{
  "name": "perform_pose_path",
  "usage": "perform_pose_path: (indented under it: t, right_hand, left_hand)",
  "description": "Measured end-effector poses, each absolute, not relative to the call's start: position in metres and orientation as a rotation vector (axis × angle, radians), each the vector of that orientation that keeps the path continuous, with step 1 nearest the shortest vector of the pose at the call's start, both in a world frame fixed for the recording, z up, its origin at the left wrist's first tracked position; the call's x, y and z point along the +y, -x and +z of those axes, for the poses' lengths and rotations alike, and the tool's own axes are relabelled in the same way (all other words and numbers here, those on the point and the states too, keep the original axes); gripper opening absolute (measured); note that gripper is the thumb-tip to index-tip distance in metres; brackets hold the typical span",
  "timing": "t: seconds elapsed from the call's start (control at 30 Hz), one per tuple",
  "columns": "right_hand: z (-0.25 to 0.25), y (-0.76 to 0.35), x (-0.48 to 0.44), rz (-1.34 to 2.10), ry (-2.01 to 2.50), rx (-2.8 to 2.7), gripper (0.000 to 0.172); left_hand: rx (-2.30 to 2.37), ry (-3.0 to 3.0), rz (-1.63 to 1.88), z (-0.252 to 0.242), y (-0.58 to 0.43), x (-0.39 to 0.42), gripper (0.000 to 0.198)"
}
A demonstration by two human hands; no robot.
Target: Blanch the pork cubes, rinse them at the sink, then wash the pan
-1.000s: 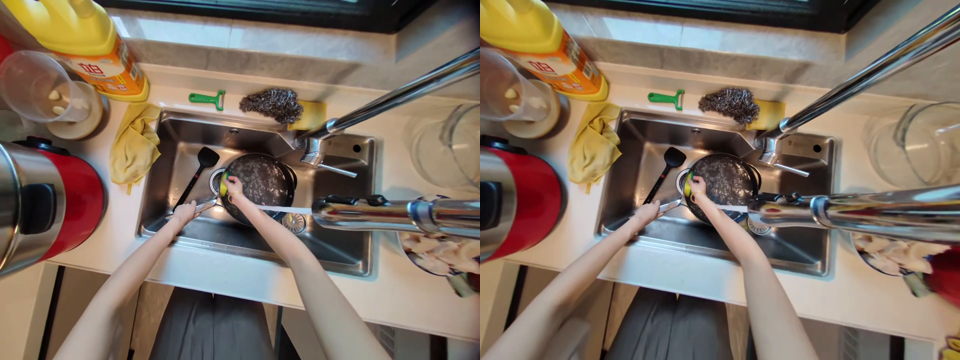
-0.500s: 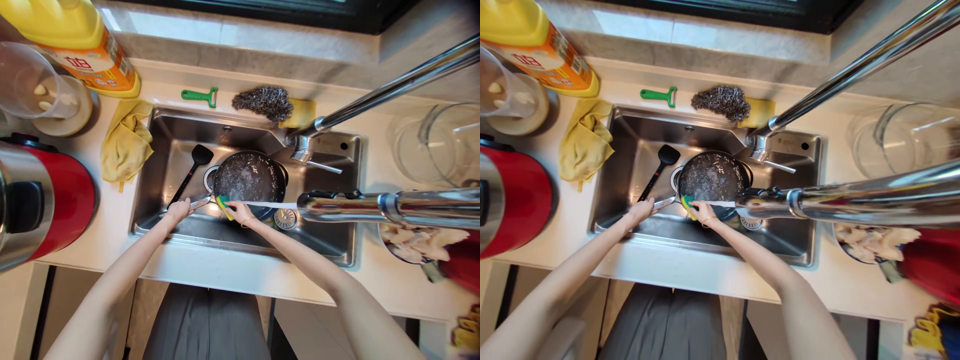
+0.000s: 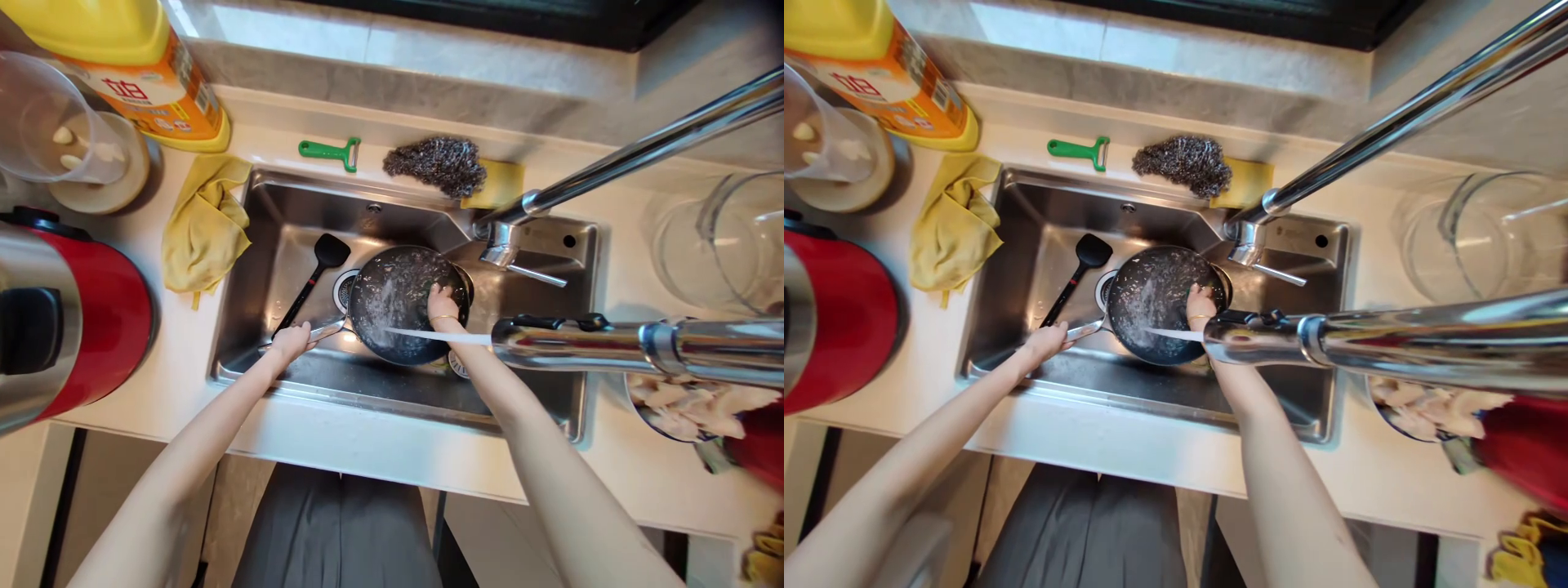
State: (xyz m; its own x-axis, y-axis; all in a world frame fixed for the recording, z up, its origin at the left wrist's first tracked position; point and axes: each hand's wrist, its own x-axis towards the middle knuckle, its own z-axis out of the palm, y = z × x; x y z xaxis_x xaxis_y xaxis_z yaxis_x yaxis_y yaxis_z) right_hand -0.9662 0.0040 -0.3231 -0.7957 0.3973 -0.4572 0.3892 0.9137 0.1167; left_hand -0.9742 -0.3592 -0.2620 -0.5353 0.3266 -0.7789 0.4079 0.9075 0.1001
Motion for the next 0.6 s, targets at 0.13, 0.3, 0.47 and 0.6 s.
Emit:
perform_pose_path:
  t: [0.13, 0.3, 0.47, 0.6]
  right_hand:
    - [-0.348, 1.0, -0.009, -0.115, -0.808, 2.724, 0.038]
    - [-0.364, 1.035, -0.043, -0.436, -1.074, 2.802, 0.042]
    - [-0.358, 1.034, -0.085, -0.679, -0.466, 2.737, 0.049]
    - [-0.346, 0.997, -0.11, -0.62, -0.073, 2.534, 0.048]
  left_hand:
    - [2.182, -0.522, -0.112, -0.261, 0.975, -0.358, 0.039]
    - [2.185, -0.527, -0.11, -0.265, 0.974, -0.36, 0.039]
    - [2.204, -0.537, -0.094, -0.267, 0.972, -0.362, 0.041]
    - [2.203, -0.532, -0.101, -0.265, 0.971, -0.361, 0.04]
